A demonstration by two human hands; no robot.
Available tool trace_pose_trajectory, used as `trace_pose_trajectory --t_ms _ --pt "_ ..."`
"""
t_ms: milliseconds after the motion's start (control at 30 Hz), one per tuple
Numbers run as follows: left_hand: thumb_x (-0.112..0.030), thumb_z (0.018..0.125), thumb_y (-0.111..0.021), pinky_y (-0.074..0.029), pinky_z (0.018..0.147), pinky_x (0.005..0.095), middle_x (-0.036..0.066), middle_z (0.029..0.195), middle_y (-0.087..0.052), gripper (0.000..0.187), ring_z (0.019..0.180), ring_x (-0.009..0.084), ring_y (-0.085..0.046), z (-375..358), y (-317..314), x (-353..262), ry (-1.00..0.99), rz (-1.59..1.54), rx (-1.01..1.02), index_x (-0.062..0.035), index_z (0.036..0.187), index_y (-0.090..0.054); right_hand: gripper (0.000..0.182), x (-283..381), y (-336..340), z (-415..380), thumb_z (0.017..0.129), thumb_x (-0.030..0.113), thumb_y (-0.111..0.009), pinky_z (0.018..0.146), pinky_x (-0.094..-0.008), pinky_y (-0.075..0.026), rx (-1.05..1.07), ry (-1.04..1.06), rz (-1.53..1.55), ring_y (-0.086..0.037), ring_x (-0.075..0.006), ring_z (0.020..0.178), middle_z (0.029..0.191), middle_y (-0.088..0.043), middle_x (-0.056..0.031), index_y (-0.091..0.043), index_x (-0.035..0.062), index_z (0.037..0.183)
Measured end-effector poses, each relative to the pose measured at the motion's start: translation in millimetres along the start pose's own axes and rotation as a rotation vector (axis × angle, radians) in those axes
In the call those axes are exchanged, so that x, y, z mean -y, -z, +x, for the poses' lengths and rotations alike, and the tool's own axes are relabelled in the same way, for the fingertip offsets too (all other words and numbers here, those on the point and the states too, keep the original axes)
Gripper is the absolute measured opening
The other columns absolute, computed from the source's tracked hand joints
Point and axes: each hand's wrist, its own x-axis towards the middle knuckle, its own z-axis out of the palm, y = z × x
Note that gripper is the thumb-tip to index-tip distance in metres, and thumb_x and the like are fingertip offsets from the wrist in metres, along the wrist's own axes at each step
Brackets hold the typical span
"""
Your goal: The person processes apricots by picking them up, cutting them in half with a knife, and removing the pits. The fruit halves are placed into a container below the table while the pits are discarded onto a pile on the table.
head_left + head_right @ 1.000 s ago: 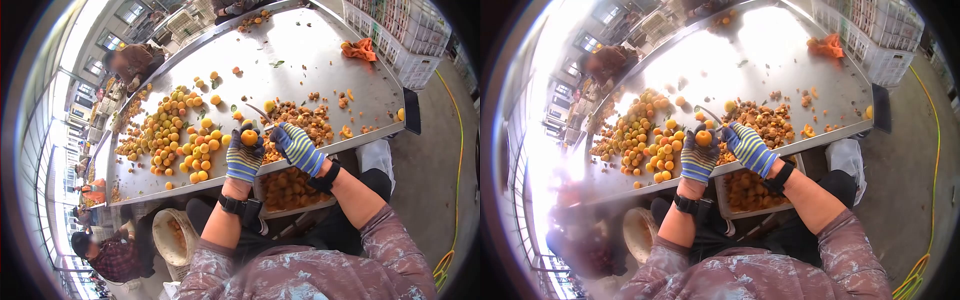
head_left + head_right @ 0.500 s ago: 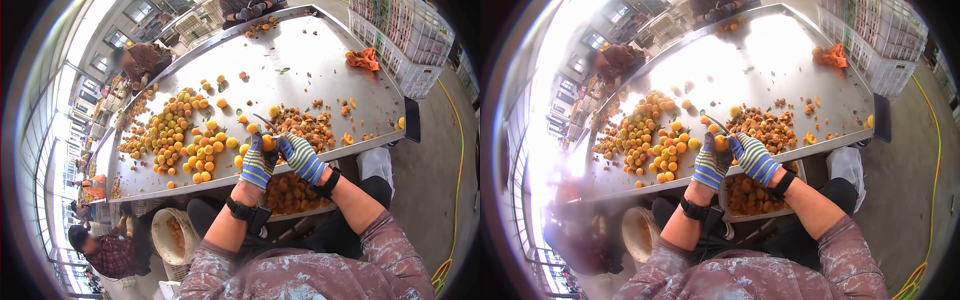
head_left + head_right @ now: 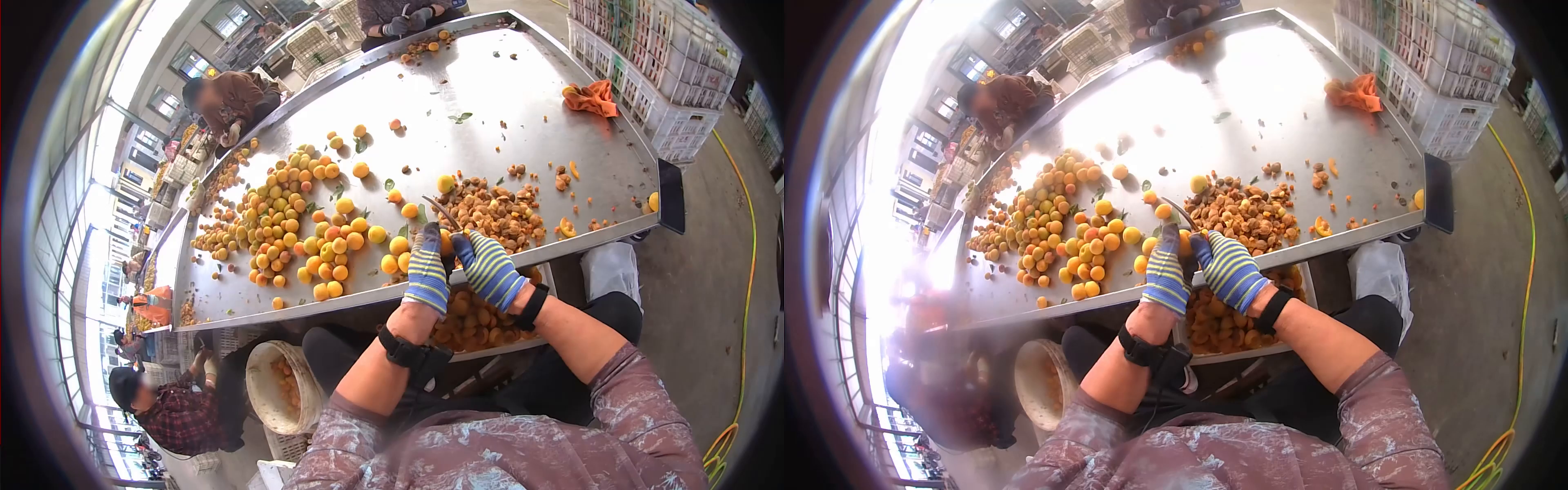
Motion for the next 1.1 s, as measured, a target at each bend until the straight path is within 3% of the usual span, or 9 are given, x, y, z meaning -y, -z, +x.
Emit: trace_pose_trajectory --t_ms 167,233,300,367,433,500,700,900,1100 --pt "-0.038 0.091 -0.054 -0.052 0.064 0.0288 0.005 0.091 -0.058 0.032 0.075 0.0165 -0.058 13.3 3.9 -0.6 -0.163 0.203 0.148 -0.0083 0.102 -0.054 0.045 -13.4 -3.6 3.1 0.095 0.045 -0.041 0.042 -0.0295 -0.038 -0.018 0.144 0.197 -0.049 -0.0148 0.045 0.053 -0.050 -0.0005 -0.056 0.0052 0.080" --pt "-0.034 0.092 -0.051 -0.047 0.059 0.0242 0.001 0.086 -0.055 0.027 0.071 0.0103 -0.053 15.9 5.0 4.4 -0.106 0.196 0.158 -0.0105 0.104 -0.056 0.044 7.9 22.2 4.9 0.094 0.051 -0.037 0.034 -0.0231 -0.027 0.585 -0.786 1.403 -0.032 -0.0064 0.036 0.050 -0.036 0.0085 -0.048 0.0141 0.073" --pt "-0.044 0.090 -0.052 -0.050 0.059 0.0275 0.003 0.085 -0.059 0.034 0.070 0.0143 -0.056 30.4 9.8 15.2 -0.144 0.022 0.211 -0.0123 0.102 -0.056 0.043 15.0 23.8 6.1 0.093 0.054 -0.039 0.031 -0.0214 -0.021 0.676 -0.741 1.507 -0.023 -0.0035 0.034 0.049 -0.028 0.0101 -0.041 0.0181 0.069" --pt "-0.049 0.088 -0.054 -0.051 0.060 0.0296 0.002 0.080 -0.058 0.038 0.067 0.0169 -0.057 41.8 18.6 11.4 0.242 -0.397 0.491 -0.0132 0.099 -0.056 0.045 32.9 27.7 3.9 0.091 0.057 -0.040 0.031 -0.0214 -0.022 0.736 -0.668 1.338 -0.025 -0.0037 0.034 0.049 -0.029 0.0096 -0.042 0.0173 0.069" --pt "-0.050 0.086 -0.055 -0.052 0.060 0.0309 0.003 0.080 -0.058 0.042 0.069 0.0184 -0.059 6.8 -14.5 -1.3 0.090 -0.256 0.183 -0.0110 0.100 -0.055 0.045 28.0 28.0 5.9 0.092 0.054 -0.041 0.031 -0.0218 -0.024 0.683 -0.678 1.320 -0.029 -0.0052 0.034 0.049 -0.033 0.0082 -0.046 0.0154 0.071" --pt "-0.051 0.086 -0.055 -0.053 0.060 0.0313 0.004 0.082 -0.059 0.044 0.070 0.0193 -0.059 14.9 -5.6 0.9 0.069 -0.252 0.169 -0.0098 0.102 -0.055 0.044 24.1 27.1 7.6 0.093 0.050 -0.042 0.031 -0.0229 -0.028 0.360 -0.641 0.726 -0.033 -0.0074 0.034 0.049 -0.038 0.0060 -0.050 0.0130 0.072" --pt "-0.051 0.086 -0.055 -0.053 0.066 0.0329 0.008 0.092 -0.058 0.048 0.078 0.0211 -0.059 26.2 3.9 4.3 0.009 -0.272 0.133 -0.0086 0.108 -0.052 0.047 12.7 22.7 1.5 0.096 0.041 -0.042 0.047 -0.0256 -0.036 0.305 -0.167 0.264 -0.042 -0.0079 0.052 0.057 -0.048 0.0010 -0.063 0.0000 0.084" --pt "-0.046 0.086 -0.058 -0.052 0.074 0.0340 0.007 0.092 -0.057 0.044 0.082 0.0198 -0.057 21.8 1.5 2.2 -0.006 -0.283 0.120 -0.0092 0.109 -0.052 0.047 2.0 15.6 -0.4 0.095 0.038 -0.043 0.063 -0.0406 -0.046 0.239 -0.176 0.069 -0.058 -0.0323 0.067 0.068 -0.059 -0.0212 -0.060 -0.0052 0.087" --pt "-0.036 0.088 -0.058 -0.052 0.070 0.0328 0.006 0.089 -0.056 0.034 0.080 0.0188 -0.057 27.9 13.3 0.4 -0.088 -0.111 0.250 -0.0076 0.105 -0.052 0.044 5.2 17.3 -3.2 0.094 0.036 -0.047 0.058 -0.0453 -0.045 0.220 -0.065 -0.208 -0.058 -0.0401 0.068 0.070 -0.059 -0.0254 -0.060 -0.0041 0.084"
